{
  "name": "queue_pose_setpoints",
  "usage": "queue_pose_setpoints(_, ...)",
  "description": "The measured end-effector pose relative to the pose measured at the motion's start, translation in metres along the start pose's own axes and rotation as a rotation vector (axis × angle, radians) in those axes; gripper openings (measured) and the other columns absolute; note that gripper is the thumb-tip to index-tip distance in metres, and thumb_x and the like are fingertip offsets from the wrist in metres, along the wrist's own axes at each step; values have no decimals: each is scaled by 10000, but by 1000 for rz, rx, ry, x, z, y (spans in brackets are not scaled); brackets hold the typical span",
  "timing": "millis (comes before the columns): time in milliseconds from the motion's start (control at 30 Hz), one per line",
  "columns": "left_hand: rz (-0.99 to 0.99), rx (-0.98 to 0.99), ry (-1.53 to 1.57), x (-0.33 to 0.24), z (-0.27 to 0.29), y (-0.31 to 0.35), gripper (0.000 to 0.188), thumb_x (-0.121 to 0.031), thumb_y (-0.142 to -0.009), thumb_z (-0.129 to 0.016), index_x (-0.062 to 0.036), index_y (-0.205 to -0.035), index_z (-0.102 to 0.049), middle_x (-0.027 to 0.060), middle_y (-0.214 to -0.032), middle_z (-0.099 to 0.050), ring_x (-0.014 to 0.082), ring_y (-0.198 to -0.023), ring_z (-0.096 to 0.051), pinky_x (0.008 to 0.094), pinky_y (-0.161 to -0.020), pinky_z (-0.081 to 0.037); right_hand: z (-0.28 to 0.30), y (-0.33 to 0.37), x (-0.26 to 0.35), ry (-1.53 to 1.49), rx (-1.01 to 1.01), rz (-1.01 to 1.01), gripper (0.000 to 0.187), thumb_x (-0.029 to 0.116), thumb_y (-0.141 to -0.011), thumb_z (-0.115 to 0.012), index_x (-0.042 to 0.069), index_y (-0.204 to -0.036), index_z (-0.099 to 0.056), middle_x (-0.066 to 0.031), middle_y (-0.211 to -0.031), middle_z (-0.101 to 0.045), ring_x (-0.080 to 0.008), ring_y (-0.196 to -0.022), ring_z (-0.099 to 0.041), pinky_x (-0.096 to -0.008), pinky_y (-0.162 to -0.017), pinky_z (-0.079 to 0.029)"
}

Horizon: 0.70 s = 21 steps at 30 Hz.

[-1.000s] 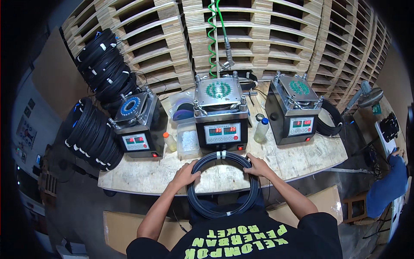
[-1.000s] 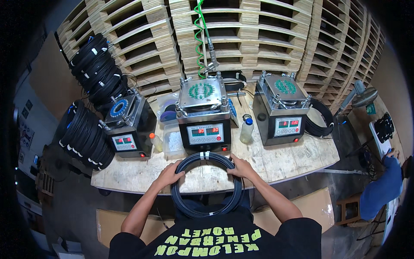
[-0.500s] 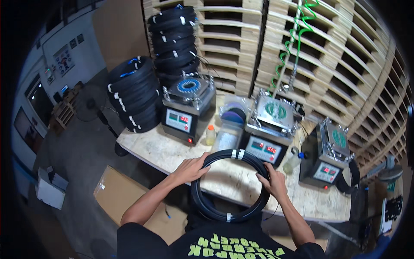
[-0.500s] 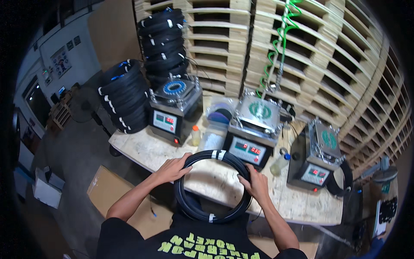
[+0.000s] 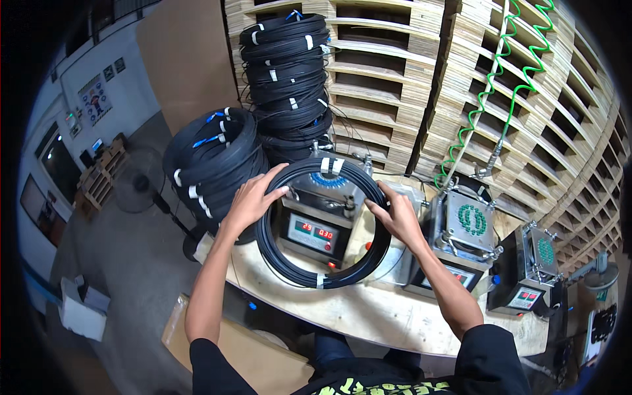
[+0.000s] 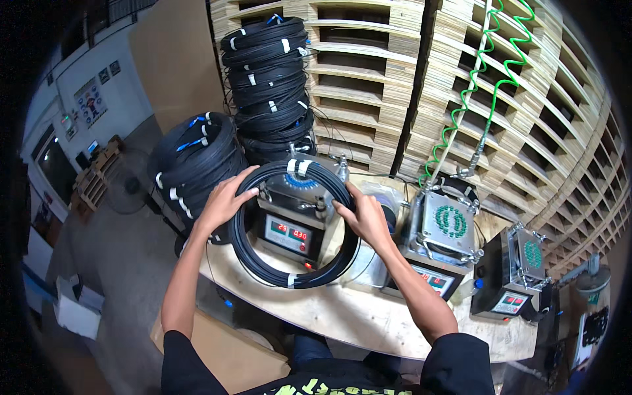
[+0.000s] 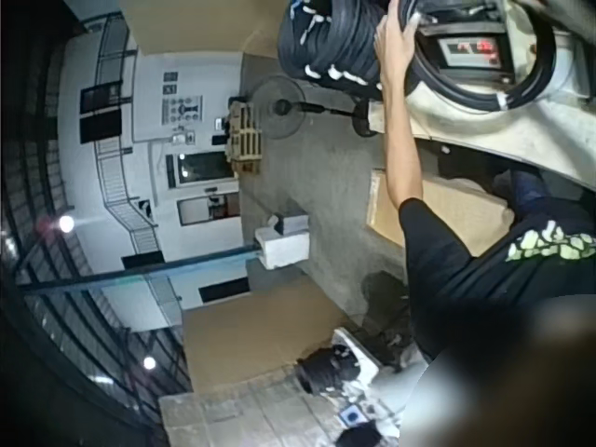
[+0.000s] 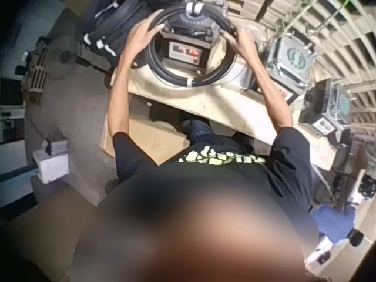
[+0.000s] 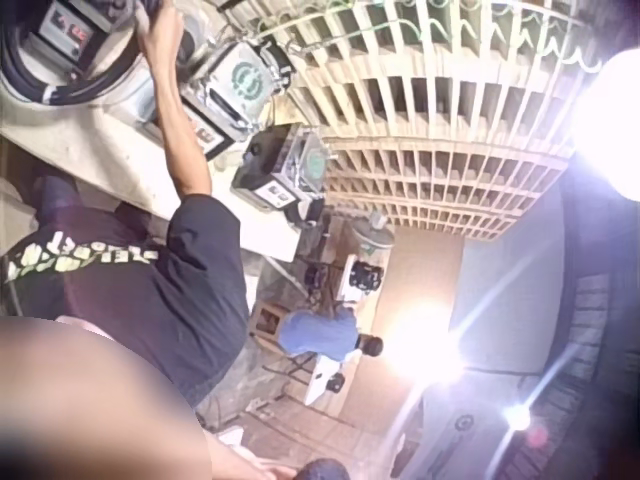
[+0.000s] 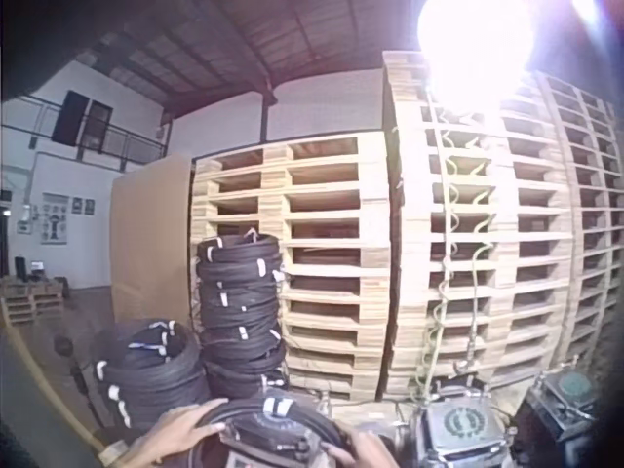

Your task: The person is polishing and inspecting heavy black industrial cables using a specialized rotary polishing machine and cleaning equipment.

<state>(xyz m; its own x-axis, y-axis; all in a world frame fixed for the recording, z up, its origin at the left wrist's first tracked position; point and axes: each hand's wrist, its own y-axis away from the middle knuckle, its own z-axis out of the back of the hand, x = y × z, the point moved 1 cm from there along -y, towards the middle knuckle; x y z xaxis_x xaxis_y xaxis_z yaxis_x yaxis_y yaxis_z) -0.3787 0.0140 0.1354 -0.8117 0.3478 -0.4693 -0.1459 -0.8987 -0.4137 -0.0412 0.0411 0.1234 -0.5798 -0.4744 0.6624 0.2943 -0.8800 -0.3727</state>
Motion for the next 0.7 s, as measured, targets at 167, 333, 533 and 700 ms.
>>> queue_pose_setpoints(167,67,89,-60,42,-9,-49,495,-412,-998,-519,-250,-1462,-460,237,-1003,-628,449,-923,-627,522,-794,-487,-33,-33,-14,6,-30,-120,578,275,-871,-722,-75,-1303,-564,-245,-695,-610,-188,-527,-537,-370,-582,-472)
queue_pose_setpoints(333,48,179,-66,59,-23,-70,431,-371,-1037,-451,-239,-1446,-477,254,-947,-625,459,-871,-635,553,-742,-487,-51,-36,-16,-84,-35,-250,557,180,-850,-740,-81,-1306,-554,-193,-798,-644,-95,-713,-550,-316,-676,-506)
queue_pose_setpoints(533,-150,205,84,83,-31,-81,444,-246,-1049,-435,-128,-1476,-417,284,-1098,-599,451,-954,-629,494,-854,-500,-50,-26,-37,-304,43,-349,582,225,-863,-759,-57,-1332,-563,-181,-1185,-688,-154,-1035,-639,-298,-929,-494)
queue_pose_setpoints(700,-159,75,201,59,-11,-49,485,-43,-1001,-503,-48,-1475,-397,227,-1188,-458,393,-956,-584,447,-870,-461,-53,21,-30,-98,-371,-288,373,164,-973,-624,27,-1318,-589,-43,-739,-522,-90,-648,-433,-255,-597,-390)
